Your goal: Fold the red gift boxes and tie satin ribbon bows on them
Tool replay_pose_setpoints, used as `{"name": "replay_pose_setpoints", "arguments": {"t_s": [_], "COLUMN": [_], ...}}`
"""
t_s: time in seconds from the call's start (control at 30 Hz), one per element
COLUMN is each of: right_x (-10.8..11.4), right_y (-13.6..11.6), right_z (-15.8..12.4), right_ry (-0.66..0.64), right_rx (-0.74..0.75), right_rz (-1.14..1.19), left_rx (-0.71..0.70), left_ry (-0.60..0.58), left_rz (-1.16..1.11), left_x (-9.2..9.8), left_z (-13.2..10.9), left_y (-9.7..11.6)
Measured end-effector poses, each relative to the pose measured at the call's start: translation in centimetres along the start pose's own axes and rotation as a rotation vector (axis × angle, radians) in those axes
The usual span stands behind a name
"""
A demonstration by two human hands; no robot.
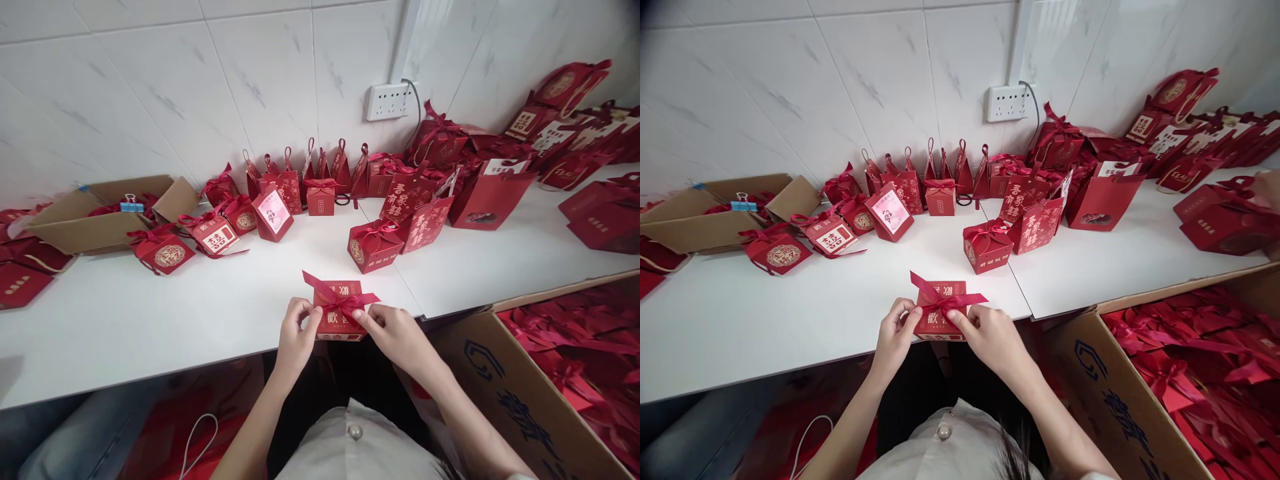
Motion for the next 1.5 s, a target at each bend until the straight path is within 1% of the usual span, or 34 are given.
{"name": "replay_pose_setpoints", "arguments": {"t_s": [0.1,0.2,0.3,0.4,0.53,0.6,0.67,0.77,0.87,1.0,1.1,1.23,1.33,1.43,1.47,1.5], "right_x": [-1.0,-1.3,-1.4,-1.2,-1.3,-1.7,-2.4,-3.4,-4.0,-4.1,-4.2,-4.8,-5.0,-4.5,-4.0,-3.3], "right_y": [0.4,0.6,0.8,0.9,1.5,2.2,3.0,4.2,4.7,4.8,5.1,5.2,5.1,5.2,5.3,5.3], "right_z": [-0.8,-0.9,-1.0,-0.8,0.0,0.5,0.8,1.2,1.3,1.5,1.7,1.8,1.9,2.1,2.1,2.2], "right_ry": [0.034,0.065,0.01,-0.094,-0.268,-0.32,-0.307,-0.254,-0.257,-0.286,-0.283,-0.274,-0.25,-0.274,-0.28,-0.254], "right_rx": [-0.015,-0.031,-0.048,-0.035,-0.008,-0.016,-0.026,-0.071,-0.121,-0.142,-0.153,-0.163,-0.159,-0.151,-0.14,-0.118], "right_rz": [0.024,-0.003,-0.041,0.027,0.309,0.499,0.693,0.932,1.091,1.228,1.279,1.336,1.378,1.296,1.233,1.163], "left_rx": [0.027,0.045,0.059,0.071,0.09,0.109,0.112,0.087,0.077,0.089,0.091,0.051,0.068,0.091,0.088,0.082], "left_ry": [-0.01,-0.029,-0.031,-0.017,-0.021,-0.024,-0.019,-0.016,-0.038,-0.069,-0.049,0.025,0.071,0.117,0.124,0.122], "left_rz": [-0.024,-0.041,-0.047,-0.065,-0.111,-0.156,-0.188,-0.204,-0.22,-0.222,-0.211,-0.167,-0.168,-0.184,-0.179,-0.17], "left_x": [0.0,-0.2,-0.2,-0.2,-0.2,-0.2,-0.3,-0.4,-0.4,-0.3,-0.3,-0.7,-1.1,-1.4,-1.3,-1.2], "left_z": [0.1,0.0,-0.1,0.0,0.1,0.2,0.2,0.2,0.3,0.4,0.5,0.3,0.1,0.0,0.1,0.1], "left_y": [0.1,0.1,0.0,-0.2,-0.7,-0.9,-1.2,-1.2,-1.2,-1.3,-1.3,-1.2,-1.1,-1.0,-1.0,-0.9]}}
Point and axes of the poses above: each hand's wrist, its own z-axis towards the middle knuckle, its own x-axis out of the back of the hand, y = z × x, the point moved 2 cm from there along z, towards the middle knuckle, and after that the axes turned 3 degrees about -x, right-handed, at the moved point
